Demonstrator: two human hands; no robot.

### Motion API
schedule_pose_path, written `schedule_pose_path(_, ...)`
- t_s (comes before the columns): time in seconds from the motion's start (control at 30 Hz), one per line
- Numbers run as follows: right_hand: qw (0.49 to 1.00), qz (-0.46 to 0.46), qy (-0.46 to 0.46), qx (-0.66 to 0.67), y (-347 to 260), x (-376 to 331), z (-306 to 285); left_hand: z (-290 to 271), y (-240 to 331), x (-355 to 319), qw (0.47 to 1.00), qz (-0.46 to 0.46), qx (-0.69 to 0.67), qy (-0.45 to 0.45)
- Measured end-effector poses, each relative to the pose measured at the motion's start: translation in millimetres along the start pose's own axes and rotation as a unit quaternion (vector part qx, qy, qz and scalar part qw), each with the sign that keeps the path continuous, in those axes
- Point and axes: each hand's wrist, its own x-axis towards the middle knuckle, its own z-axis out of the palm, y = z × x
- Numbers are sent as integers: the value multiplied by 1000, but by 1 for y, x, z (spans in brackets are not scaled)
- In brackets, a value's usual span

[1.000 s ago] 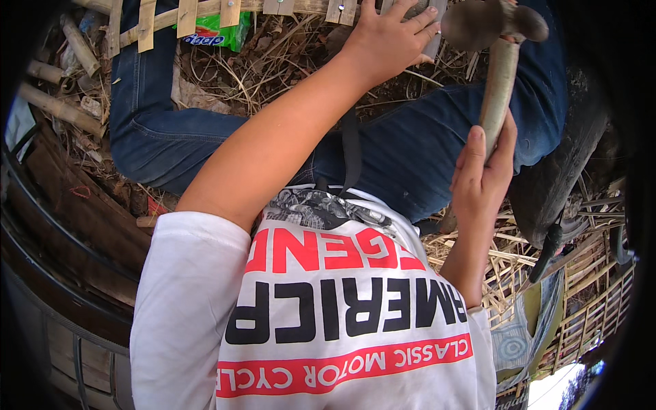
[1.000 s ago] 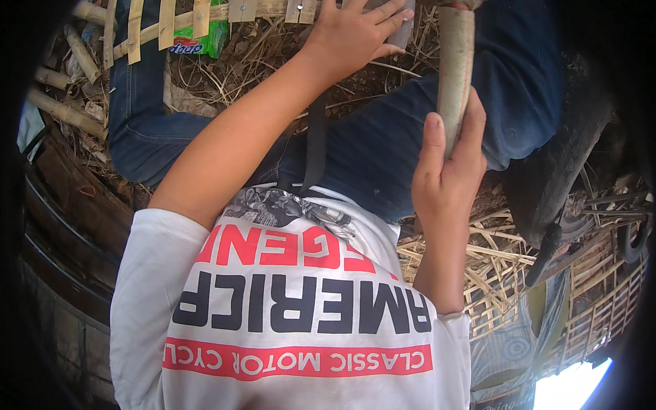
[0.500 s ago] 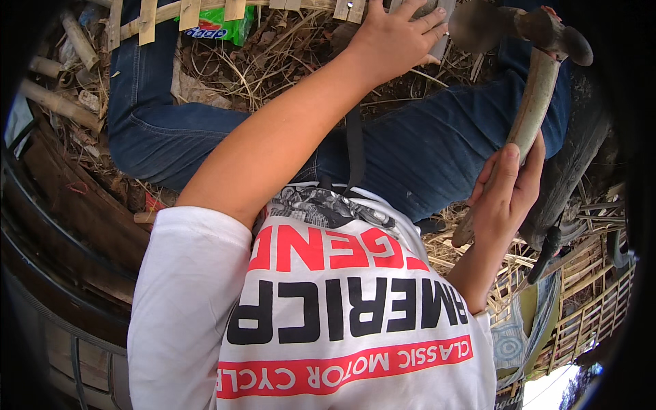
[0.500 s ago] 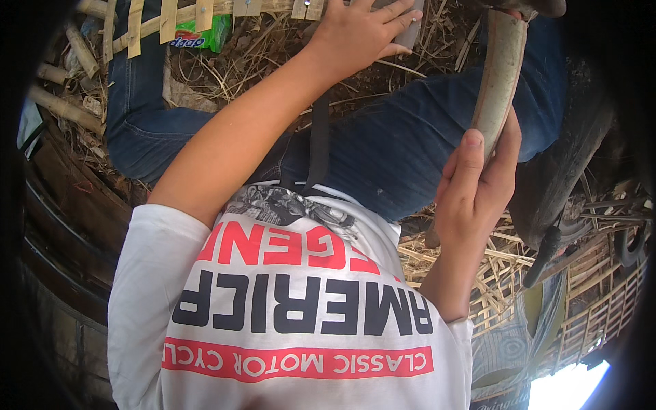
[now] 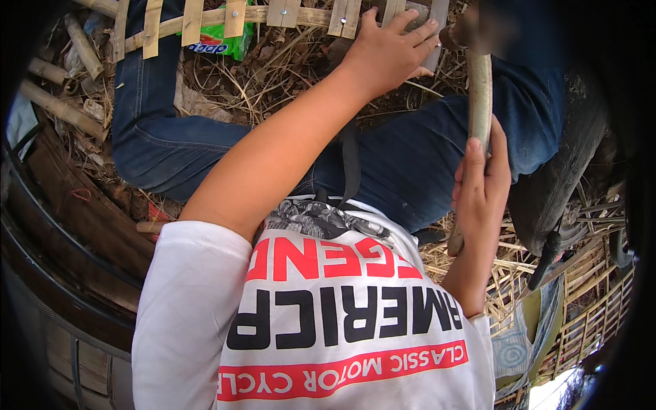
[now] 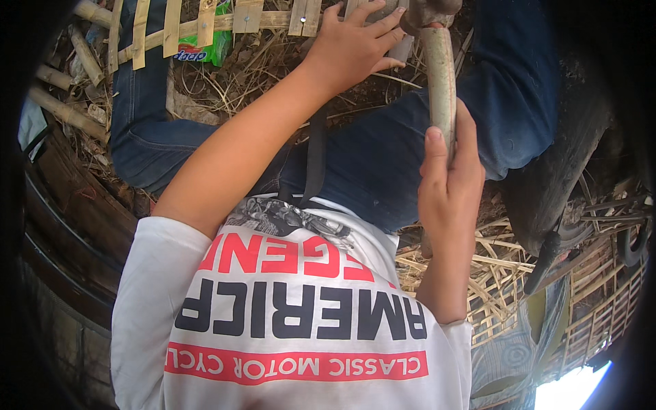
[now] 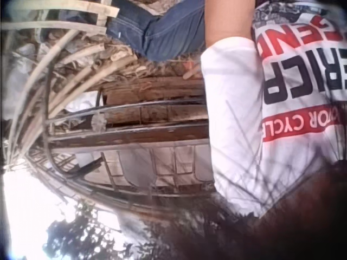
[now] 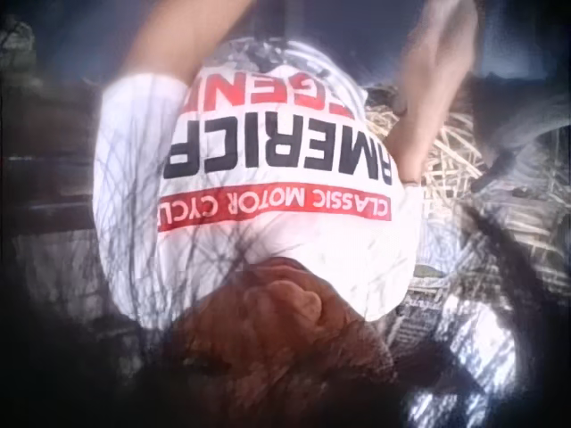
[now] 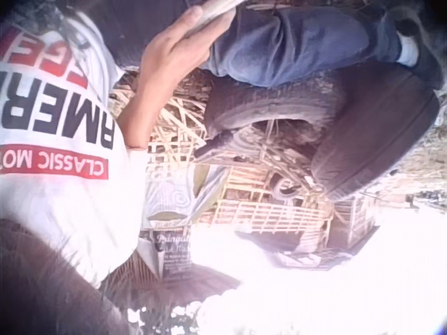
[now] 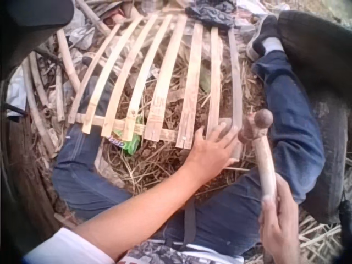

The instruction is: The person constructs a lattice structure by hammering nails through vertical bamboo strips into a horizontal wooden support while sitting on the ground.

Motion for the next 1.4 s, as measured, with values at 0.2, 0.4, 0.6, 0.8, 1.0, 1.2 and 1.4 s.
schedule_pose_path(0.2, 999, -25, -7, -45, 15, -8, 11, -2, 8, -6, 999, 4, -38, 9)
schedule_pose_path(0.4, 999, -29, 14, 10, 1, -8, 15, -5, 6, -5, 999, -10, -30, 15)
schedule_pose_path(0.6, 999, 16, 8, 40, -4, -18, 7, -6, 8, -4, 997, -14, -63, -30)
schedule_pose_path(0.8, 990, 95, 10, 101, -1, -4, -10, -7, 7, 0, 995, -47, -85, -15)
schedule_pose_path(1.0, 983, 136, 5, 121, 28, 2, -12, -25, 13, 8, 969, -104, -214, -67)
schedule_pose_path(1.2, 978, 143, -23, 152, 30, 11, -12, -20, 13, 6, 983, -85, -156, -52)
schedule_pose_path(1.4, 977, 138, -29, 157, 32, 10, -12, -19, 13, 5, 980, -79, -178, -44)
